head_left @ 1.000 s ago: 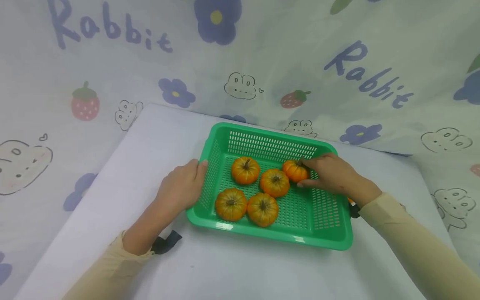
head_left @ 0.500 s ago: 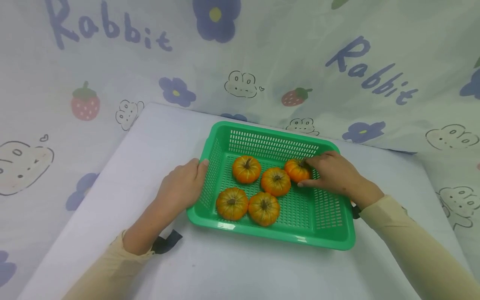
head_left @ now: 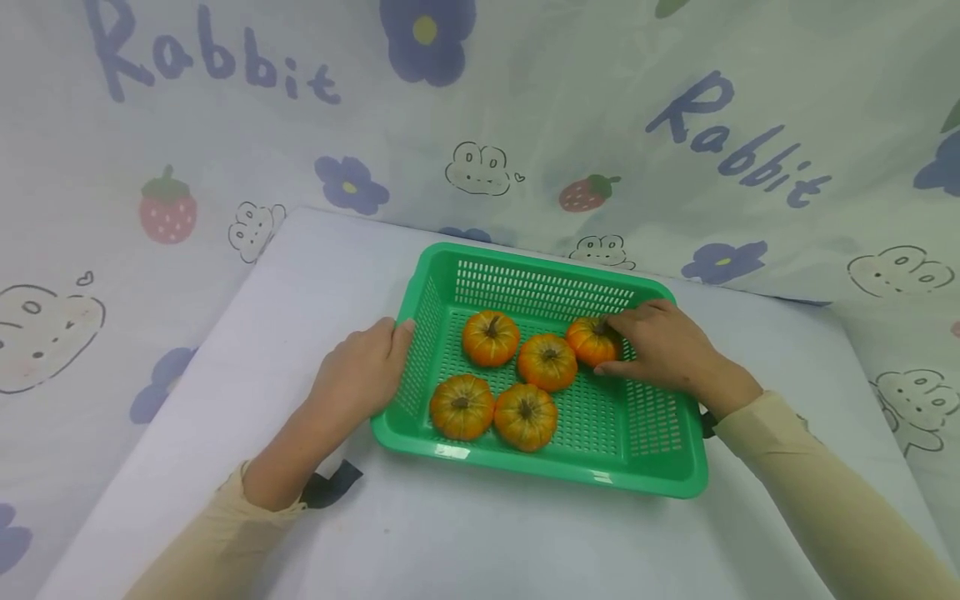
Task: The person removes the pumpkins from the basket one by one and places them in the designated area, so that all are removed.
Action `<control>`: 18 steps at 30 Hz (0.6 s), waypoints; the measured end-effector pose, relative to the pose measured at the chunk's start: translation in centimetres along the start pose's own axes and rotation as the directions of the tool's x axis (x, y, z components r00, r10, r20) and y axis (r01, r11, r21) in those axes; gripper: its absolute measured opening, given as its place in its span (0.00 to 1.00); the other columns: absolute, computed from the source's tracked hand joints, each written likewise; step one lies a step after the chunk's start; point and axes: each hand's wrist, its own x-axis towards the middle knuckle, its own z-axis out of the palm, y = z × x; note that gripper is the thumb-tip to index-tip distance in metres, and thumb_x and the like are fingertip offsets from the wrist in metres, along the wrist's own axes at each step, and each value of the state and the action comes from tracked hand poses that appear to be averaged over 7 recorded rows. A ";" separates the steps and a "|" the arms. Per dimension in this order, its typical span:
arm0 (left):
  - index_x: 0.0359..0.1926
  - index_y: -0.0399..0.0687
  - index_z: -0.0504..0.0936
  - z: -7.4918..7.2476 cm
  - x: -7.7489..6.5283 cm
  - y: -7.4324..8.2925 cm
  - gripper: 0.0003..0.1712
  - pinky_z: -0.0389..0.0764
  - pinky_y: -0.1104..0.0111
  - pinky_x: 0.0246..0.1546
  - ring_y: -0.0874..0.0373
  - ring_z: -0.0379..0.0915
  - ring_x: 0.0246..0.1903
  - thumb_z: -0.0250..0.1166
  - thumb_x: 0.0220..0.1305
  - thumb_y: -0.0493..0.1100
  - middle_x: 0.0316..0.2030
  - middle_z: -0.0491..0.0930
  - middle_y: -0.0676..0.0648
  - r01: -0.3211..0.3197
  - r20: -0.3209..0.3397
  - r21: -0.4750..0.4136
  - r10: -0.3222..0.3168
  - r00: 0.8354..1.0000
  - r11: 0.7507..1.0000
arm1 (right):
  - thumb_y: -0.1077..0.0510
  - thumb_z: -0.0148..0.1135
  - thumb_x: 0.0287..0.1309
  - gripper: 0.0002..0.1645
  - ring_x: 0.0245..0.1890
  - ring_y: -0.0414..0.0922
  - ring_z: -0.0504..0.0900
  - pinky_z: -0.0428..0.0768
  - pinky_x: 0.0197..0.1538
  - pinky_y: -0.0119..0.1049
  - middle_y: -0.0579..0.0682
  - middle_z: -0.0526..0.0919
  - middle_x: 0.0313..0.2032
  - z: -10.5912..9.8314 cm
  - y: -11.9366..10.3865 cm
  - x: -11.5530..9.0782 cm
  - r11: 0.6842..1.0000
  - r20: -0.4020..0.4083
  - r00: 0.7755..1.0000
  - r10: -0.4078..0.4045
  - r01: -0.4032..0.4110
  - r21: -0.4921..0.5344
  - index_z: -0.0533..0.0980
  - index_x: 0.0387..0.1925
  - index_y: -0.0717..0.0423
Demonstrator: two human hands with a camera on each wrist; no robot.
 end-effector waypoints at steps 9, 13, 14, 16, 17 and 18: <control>0.41 0.42 0.71 -0.1 -0.1 0.0 0.29 0.77 0.62 0.20 0.51 0.74 0.20 0.36 0.85 0.59 0.25 0.74 0.43 -0.001 -0.007 -0.011 0.001 1.000 1.000 | 0.35 0.77 0.55 0.45 0.59 0.60 0.81 0.66 0.69 0.59 0.59 0.86 0.56 0.0 -0.1 0.1 1.000 -0.015 1.000 0.004 -0.004 0.016 0.79 0.62 0.63; 0.41 0.42 0.71 -0.1 -0.1 0.0 0.28 0.77 0.62 0.21 0.51 0.73 0.20 0.36 0.85 0.59 0.25 0.74 0.43 -0.007 -0.010 -0.008 0.007 1.000 1.000 | 0.36 0.78 0.55 0.44 0.59 0.60 0.80 0.65 0.70 0.59 0.59 0.85 0.56 0.0 0.0 0.0 0.999 -0.026 1.000 0.011 -0.011 0.037 0.79 0.62 0.63; 0.41 0.42 0.71 -0.1 -0.1 0.0 0.28 0.76 0.61 0.21 0.51 0.73 0.20 0.36 0.85 0.59 0.25 0.73 0.43 -0.008 -0.011 -0.006 0.008 1.000 1.000 | 0.36 0.78 0.55 0.45 0.60 0.60 0.80 0.65 0.70 0.59 0.60 0.85 0.57 0.1 0.0 0.0 0.999 -0.029 0.999 0.013 -0.012 0.043 0.79 0.62 0.63; 0.40 0.43 0.71 0.0 -0.1 -0.1 0.28 0.76 0.61 0.21 0.51 0.73 0.21 0.36 0.85 0.59 0.25 0.73 0.43 -0.009 -0.012 -0.002 0.009 1.000 1.000 | 0.36 0.78 0.54 0.46 0.61 0.60 0.79 0.65 0.70 0.59 0.60 0.85 0.58 0.1 0.1 0.0 0.998 -0.035 0.999 0.019 -0.017 0.059 0.78 0.62 0.64; 0.40 0.43 0.71 0.0 0.0 -0.1 0.28 0.76 0.61 0.21 0.51 0.73 0.21 0.36 0.85 0.59 0.25 0.73 0.43 -0.010 -0.013 -0.001 0.010 1.000 1.000 | 0.36 0.78 0.54 0.46 0.61 0.61 0.79 0.64 0.71 0.60 0.61 0.84 0.58 0.1 0.1 -0.1 0.998 -0.036 0.999 0.023 -0.021 0.067 0.78 0.63 0.64; 0.40 0.43 0.71 0.1 0.0 -0.1 0.28 0.76 0.61 0.21 0.51 0.73 0.21 0.36 0.85 0.59 0.25 0.73 0.43 -0.010 -0.012 -0.001 0.010 1.000 1.000 | 0.36 0.78 0.54 0.47 0.62 0.61 0.78 0.64 0.71 0.60 0.61 0.84 0.59 0.2 0.1 -0.1 0.997 -0.039 0.999 0.026 -0.024 0.073 0.78 0.63 0.65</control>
